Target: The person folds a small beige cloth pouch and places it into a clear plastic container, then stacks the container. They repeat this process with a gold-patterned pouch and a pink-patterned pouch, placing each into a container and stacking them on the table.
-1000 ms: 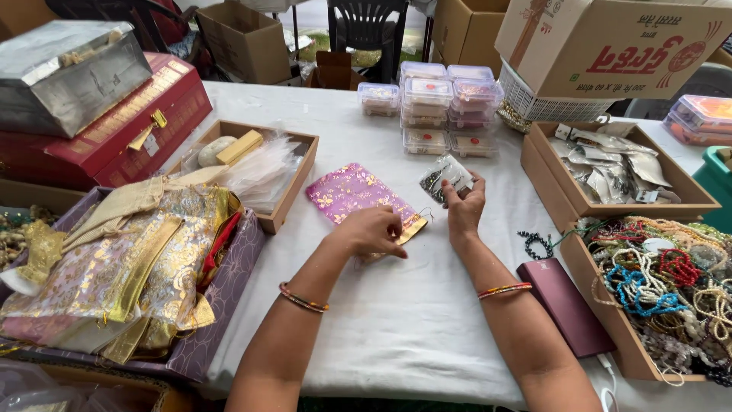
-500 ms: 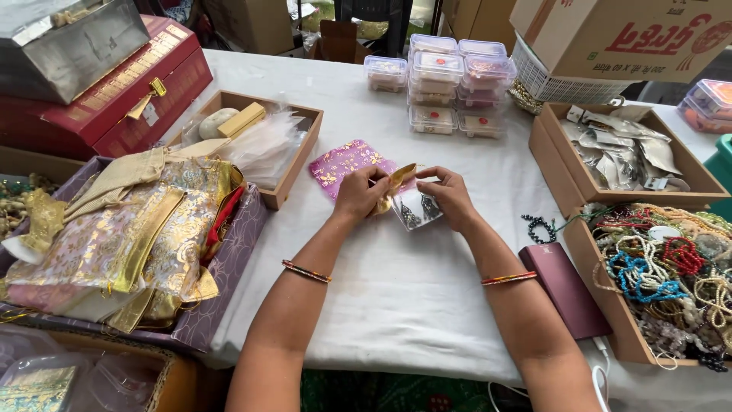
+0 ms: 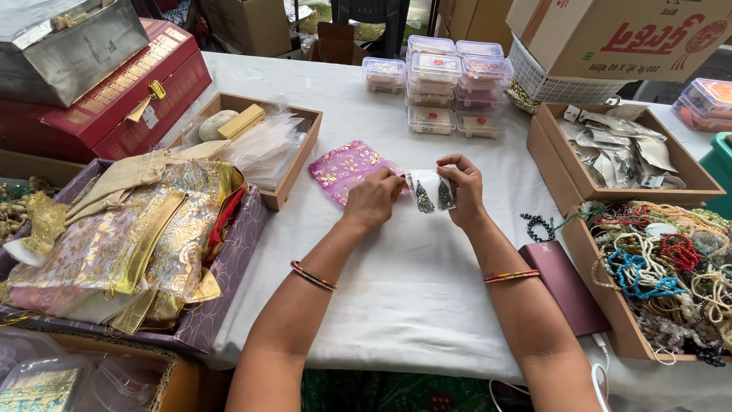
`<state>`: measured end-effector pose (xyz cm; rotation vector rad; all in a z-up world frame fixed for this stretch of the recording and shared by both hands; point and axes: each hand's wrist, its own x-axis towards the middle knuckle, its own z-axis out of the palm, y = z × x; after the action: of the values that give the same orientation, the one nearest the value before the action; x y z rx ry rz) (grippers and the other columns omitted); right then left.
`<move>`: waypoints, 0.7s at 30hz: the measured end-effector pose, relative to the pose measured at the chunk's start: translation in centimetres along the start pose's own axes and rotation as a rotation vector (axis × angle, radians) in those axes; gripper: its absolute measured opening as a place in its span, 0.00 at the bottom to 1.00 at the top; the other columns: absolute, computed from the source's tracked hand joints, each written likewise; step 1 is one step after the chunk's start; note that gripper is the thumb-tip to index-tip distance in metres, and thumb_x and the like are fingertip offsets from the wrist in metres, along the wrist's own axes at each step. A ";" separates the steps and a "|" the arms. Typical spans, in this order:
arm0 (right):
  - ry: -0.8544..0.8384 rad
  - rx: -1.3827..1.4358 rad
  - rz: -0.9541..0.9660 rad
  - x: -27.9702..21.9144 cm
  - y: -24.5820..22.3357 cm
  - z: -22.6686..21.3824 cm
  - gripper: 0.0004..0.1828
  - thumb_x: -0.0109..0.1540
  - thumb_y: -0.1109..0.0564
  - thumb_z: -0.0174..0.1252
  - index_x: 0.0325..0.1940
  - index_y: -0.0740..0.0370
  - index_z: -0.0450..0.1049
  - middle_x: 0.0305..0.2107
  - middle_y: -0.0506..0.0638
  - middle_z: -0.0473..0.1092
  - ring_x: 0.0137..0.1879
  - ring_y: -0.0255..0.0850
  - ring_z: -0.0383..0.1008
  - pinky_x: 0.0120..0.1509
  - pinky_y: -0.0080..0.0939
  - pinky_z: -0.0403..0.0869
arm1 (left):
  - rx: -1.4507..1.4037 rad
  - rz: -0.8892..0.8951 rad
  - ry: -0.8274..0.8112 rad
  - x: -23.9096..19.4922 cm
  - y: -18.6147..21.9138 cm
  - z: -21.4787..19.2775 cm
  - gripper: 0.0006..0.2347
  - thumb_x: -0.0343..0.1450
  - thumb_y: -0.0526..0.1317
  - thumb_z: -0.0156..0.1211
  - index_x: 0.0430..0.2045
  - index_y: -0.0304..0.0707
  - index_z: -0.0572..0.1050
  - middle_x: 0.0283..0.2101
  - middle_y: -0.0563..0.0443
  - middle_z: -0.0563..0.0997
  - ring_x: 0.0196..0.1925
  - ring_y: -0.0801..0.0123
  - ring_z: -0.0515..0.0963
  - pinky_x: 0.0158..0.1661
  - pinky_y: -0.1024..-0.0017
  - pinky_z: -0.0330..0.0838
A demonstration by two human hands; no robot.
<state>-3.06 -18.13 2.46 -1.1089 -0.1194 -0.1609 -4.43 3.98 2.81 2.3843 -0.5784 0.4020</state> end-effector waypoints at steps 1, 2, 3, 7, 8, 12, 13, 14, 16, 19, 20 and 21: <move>-0.008 -0.012 0.037 -0.2 -0.4 0.4 0.06 0.60 0.66 0.58 0.41 0.63 0.74 0.27 0.49 0.74 0.29 0.32 0.74 0.32 0.31 0.74 | 0.070 0.055 -0.012 0.0 -0.1 0.2 0.07 0.74 0.40 0.60 0.43 0.46 0.81 0.45 0.52 0.79 0.46 0.57 0.82 0.43 0.58 0.77; -0.009 -0.012 0.037 -0.2 -0.2 0.4 0.06 0.60 0.66 0.58 0.41 0.63 0.74 0.27 0.49 0.74 0.29 0.32 0.74 0.32 0.31 0.74 | 0.070 0.055 -0.012 0.1 -0.3 0.0 0.07 0.74 0.40 0.60 0.43 0.46 0.81 0.45 0.52 0.79 0.46 0.57 0.82 0.43 0.58 0.77; -0.018 -0.006 0.026 -0.1 -0.1 0.4 0.07 0.60 0.67 0.59 0.41 0.63 0.74 0.28 0.49 0.74 0.29 0.32 0.74 0.33 0.31 0.74 | 0.120 0.133 0.001 0.1 -0.6 -0.1 0.09 0.72 0.36 0.59 0.46 0.42 0.78 0.49 0.51 0.77 0.49 0.57 0.81 0.43 0.58 0.78; 0.007 -0.071 0.029 -0.1 0.1 0.6 0.06 0.59 0.66 0.59 0.40 0.63 0.75 0.28 0.49 0.75 0.30 0.33 0.76 0.33 0.32 0.76 | 0.180 0.133 -0.084 0.7 -0.9 -1.7 0.21 0.68 0.28 0.60 0.57 0.38 0.72 0.59 0.50 0.72 0.52 0.55 0.79 0.45 0.60 0.78; 0.007 -0.070 0.030 0.1 0.5 0.3 0.06 0.59 0.66 0.59 0.40 0.63 0.75 0.28 0.49 0.75 0.30 0.33 0.76 0.33 0.32 0.76 | 0.181 0.133 -0.084 0.8 -1.0 -2.2 0.21 0.68 0.28 0.60 0.57 0.38 0.72 0.59 0.50 0.72 0.52 0.55 0.79 0.45 0.60 0.78; 0.019 -0.695 0.055 -0.3 0.2 1.1 0.05 0.61 0.63 0.58 0.40 0.64 0.78 0.27 0.50 0.75 0.29 0.34 0.74 0.31 0.34 0.72 | -0.173 -0.050 -0.379 0.8 -0.6 -4.9 0.28 0.58 0.31 0.67 0.56 0.42 0.73 0.58 0.51 0.72 0.56 0.58 0.79 0.53 0.65 0.77; 0.024 -1.134 0.066 -0.7 -0.3 1.8 0.06 0.62 0.62 0.58 0.40 0.63 0.79 0.26 0.51 0.76 0.29 0.34 0.73 0.30 0.35 0.70 | -0.280 -0.158 -0.529 0.6 -0.2 -5.7 0.32 0.55 0.32 0.65 0.59 0.45 0.72 0.58 0.51 0.71 0.54 0.60 0.81 0.50 0.67 0.81; 0.024 -1.134 0.066 0.1 0.5 0.6 0.06 0.62 0.62 0.58 0.40 0.63 0.79 0.26 0.51 0.76 0.29 0.34 0.73 0.30 0.35 0.70 | -0.280 -0.158 -0.529 0.7 -0.8 -5.1 0.32 0.55 0.32 0.65 0.59 0.45 0.72 0.58 0.51 0.71 0.54 0.60 0.81 0.50 0.67 0.81; -0.244 -0.727 0.303 1.5 2.1 -1.6 0.07 0.61 0.63 0.58 0.37 0.67 0.82 0.26 0.49 0.75 0.28 0.31 0.70 0.29 0.31 0.68 | -0.147 -0.050 -0.436 0.8 -2.0 -3.9 0.32 0.56 0.34 0.69 0.61 0.46 0.73 0.60 0.51 0.73 0.60 0.60 0.76 0.58 0.69 0.73; -0.234 -0.407 0.395 0.1 0.0 0.9 0.06 0.60 0.64 0.57 0.37 0.69 0.79 0.26 0.50 0.76 0.29 0.33 0.76 0.32 0.32 0.76 | -0.108 -0.010 -0.439 0.8 -2.0 -3.2 0.35 0.54 0.34 0.73 0.61 0.44 0.70 0.61 0.50 0.69 0.61 0.59 0.73 0.58 0.67 0.71; -0.234 -0.409 0.395 0.0 0.3 0.9 0.06 0.60 0.64 0.57 0.37 0.69 0.79 0.26 0.50 0.76 0.29 0.33 0.76 0.32 0.32 0.76 | -0.109 -0.009 -0.439 0.7 -1.7 -3.4 0.35 0.54 0.34 0.73 0.61 0.44 0.70 0.61 0.50 0.69 0.61 0.59 0.73 0.58 0.67 0.71; -0.128 -0.462 0.337 0.0 0.6 0.9 0.07 0.60 0.63 0.59 0.41 0.67 0.79 0.26 0.49 0.75 0.28 0.32 0.73 0.28 0.32 0.70 | -0.115 0.014 -0.441 0.6 -1.3 -3.6 0.36 0.54 0.36 0.75 0.61 0.45 0.69 0.61 0.50 0.69 0.62 0.59 0.73 0.59 0.67 0.70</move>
<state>-2.95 -17.07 2.29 -1.5815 -0.0067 0.1952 -3.73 7.04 5.08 2.3647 -0.7900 -0.1571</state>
